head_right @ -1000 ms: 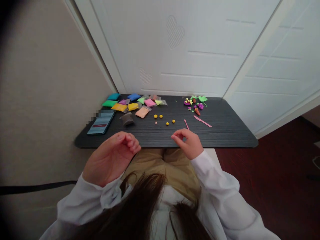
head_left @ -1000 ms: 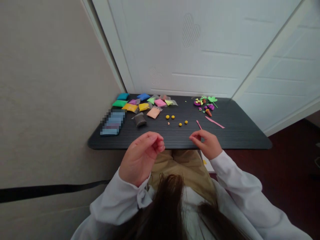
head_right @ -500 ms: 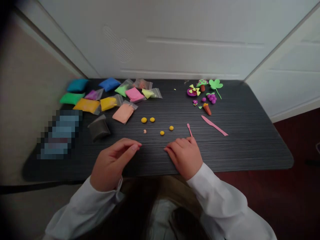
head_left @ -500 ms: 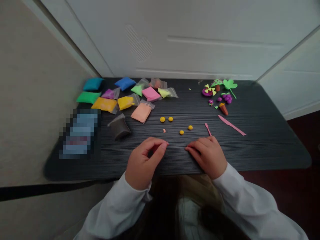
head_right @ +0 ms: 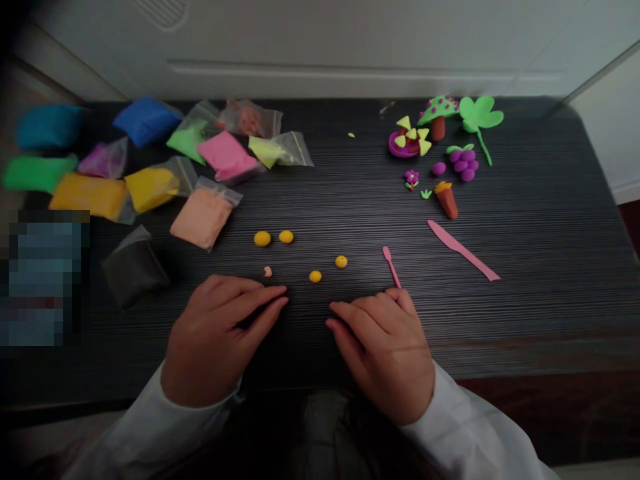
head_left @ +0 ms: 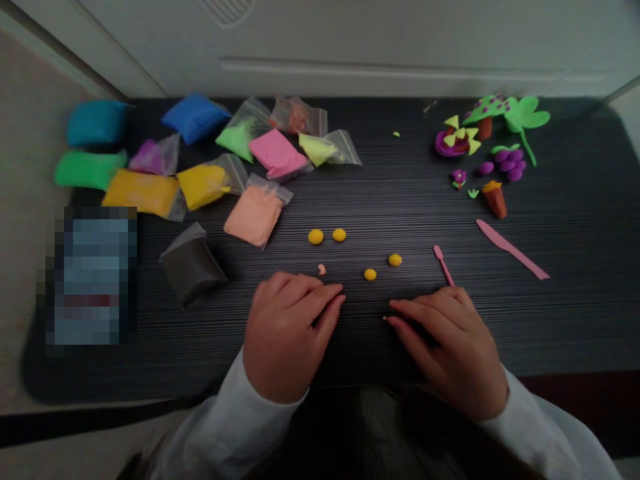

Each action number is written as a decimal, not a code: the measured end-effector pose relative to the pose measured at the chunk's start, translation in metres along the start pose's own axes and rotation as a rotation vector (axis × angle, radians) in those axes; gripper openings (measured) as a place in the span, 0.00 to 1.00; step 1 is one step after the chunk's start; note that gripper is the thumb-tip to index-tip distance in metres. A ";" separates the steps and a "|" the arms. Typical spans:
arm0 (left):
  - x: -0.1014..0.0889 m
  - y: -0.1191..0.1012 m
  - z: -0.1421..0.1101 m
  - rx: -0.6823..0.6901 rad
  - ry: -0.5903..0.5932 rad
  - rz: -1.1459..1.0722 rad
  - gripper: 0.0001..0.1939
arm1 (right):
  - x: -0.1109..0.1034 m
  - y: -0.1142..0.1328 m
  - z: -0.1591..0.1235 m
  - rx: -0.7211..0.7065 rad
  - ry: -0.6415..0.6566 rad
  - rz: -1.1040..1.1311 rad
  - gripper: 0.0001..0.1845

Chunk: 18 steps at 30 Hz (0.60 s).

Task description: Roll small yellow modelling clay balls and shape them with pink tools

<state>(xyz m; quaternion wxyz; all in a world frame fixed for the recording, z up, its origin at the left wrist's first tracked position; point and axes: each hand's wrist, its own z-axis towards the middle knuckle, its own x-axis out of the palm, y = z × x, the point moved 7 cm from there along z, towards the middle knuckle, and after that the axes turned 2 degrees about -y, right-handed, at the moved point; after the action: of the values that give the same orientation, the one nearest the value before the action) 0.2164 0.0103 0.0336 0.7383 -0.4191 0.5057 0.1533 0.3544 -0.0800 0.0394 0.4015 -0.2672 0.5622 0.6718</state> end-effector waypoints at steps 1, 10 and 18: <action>0.001 -0.001 0.000 0.003 0.009 0.005 0.09 | -0.001 0.000 0.000 0.000 -0.003 0.015 0.11; 0.003 -0.006 0.004 0.047 0.021 0.011 0.06 | -0.005 0.000 0.000 0.002 -0.032 0.116 0.13; -0.007 -0.008 0.005 -0.141 -0.012 -0.422 0.06 | -0.009 0.000 0.000 0.000 -0.052 0.165 0.12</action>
<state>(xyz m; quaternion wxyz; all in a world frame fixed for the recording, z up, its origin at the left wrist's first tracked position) 0.2218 0.0109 0.0442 0.7259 -0.5652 0.3905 0.0327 0.3590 -0.0817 0.0468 0.3593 -0.2025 0.5719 0.7091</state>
